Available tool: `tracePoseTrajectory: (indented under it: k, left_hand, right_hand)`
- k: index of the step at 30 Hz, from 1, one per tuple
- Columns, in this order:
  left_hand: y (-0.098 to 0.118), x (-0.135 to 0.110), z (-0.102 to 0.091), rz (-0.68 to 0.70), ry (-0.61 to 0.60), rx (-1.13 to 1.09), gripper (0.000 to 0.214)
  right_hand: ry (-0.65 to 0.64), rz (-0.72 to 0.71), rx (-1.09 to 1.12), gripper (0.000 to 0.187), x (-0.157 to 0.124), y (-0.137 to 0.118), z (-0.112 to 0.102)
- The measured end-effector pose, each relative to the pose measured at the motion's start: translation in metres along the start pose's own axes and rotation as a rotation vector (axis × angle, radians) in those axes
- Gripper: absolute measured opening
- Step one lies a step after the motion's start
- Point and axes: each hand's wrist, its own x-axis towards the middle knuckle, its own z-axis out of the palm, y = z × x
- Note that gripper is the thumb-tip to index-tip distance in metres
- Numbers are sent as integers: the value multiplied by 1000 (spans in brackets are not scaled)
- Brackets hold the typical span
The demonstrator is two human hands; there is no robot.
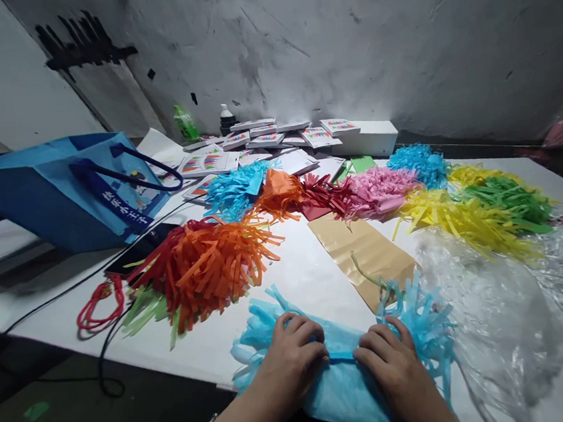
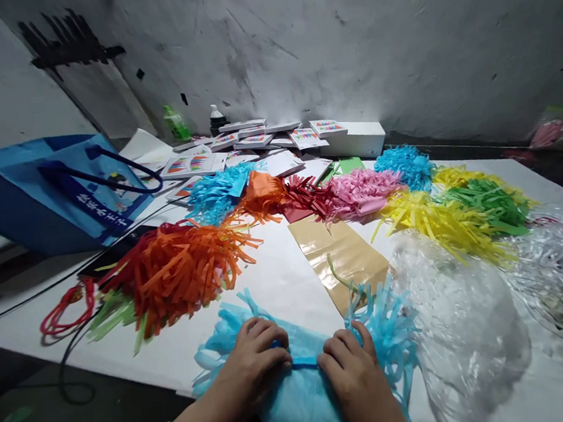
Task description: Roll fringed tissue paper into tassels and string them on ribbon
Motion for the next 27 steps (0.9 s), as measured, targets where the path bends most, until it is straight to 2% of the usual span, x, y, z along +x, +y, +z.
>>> tracePoseTrajectory:
  k: [5, 9, 11, 13, 15, 17, 19, 24, 27]
  left_hand:
    - [14, 3, -1, -163, -39, 26, 12]
    - [17, 11, 4, -305, -86, 89, 6]
    - [15, 12, 5, -298, -75, 153, 5]
    - [11, 9, 7, -182, -55, 225, 7]
    - [7, 6, 10, 1, -56, 310, 8]
    - [4, 7, 13, 160, -73, 405, 13]
    - [2, 13, 14, 240, -89, 477, 16]
    - [-5, 35, 9, 170, -177, 390, 18]
    - [-13, 35, 8, 195, -108, 325, 17]
  right_hand:
    - [24, 270, 165, 16, -1, -8, -2]
    - [18, 452, 195, 18, 7, -14, -1]
    - [10, 504, 177, 19, 10, -14, -1]
    - [-9, 519, 154, 18, 12, -14, -1]
    - [-7, 446, 129, 21, 12, -15, 0]
    - [-1, 290, 74, 25, 11, -16, 2]
    - [-23, 133, -15, 23, 11, -19, 4]
    - [-77, -38, -279, 16, 16, -24, 10]
    - [-60, -108, -361, 15, 18, -21, 15]
